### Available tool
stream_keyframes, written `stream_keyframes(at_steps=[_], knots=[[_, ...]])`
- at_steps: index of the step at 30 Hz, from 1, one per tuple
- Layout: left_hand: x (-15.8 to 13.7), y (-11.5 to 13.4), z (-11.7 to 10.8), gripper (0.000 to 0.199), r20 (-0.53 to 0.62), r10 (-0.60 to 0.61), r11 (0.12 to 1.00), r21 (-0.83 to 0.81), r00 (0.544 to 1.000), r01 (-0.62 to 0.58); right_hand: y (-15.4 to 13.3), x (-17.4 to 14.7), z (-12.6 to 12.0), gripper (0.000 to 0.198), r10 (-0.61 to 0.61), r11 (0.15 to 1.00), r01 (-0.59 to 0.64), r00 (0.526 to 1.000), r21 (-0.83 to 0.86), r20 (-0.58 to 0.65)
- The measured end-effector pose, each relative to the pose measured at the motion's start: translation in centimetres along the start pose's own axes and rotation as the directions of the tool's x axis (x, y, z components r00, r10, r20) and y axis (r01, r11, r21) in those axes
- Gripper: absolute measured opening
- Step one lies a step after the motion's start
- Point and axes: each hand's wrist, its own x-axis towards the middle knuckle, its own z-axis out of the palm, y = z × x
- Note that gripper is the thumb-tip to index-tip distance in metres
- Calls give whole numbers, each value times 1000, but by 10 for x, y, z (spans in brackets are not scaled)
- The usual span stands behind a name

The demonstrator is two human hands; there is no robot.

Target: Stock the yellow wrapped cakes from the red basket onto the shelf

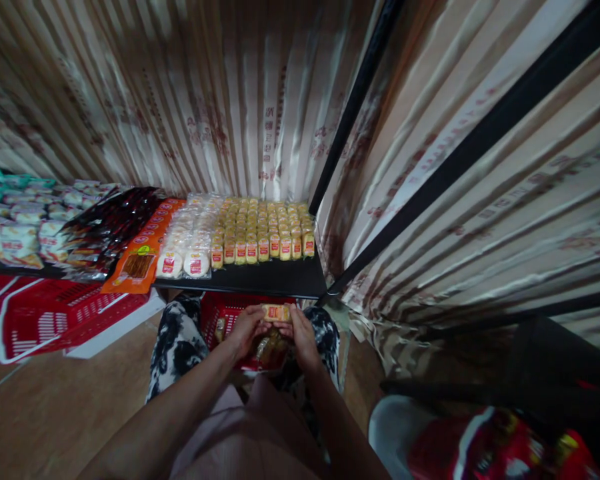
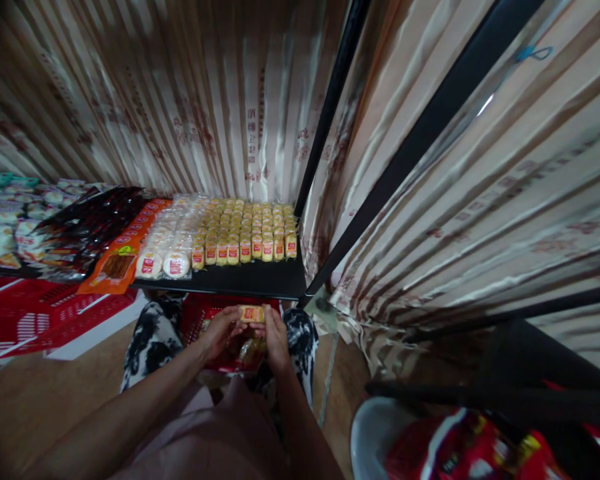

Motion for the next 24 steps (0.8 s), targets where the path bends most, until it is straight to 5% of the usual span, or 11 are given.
stream_keyframes(at_steps=[8,12,24], knots=[[-7,7,10,14,99,-14,998,67,995,8,-3,1,3,50,-101,990,105,994,93,-52],[-6,0,17,17,48,27,991,128,998,-33,0,7,5,47,-121,981,139,984,138,-131],[17,16,55,26,74,185,942,269,980,-199,-9,37,3,34,-349,934,330,923,-134,-161]])
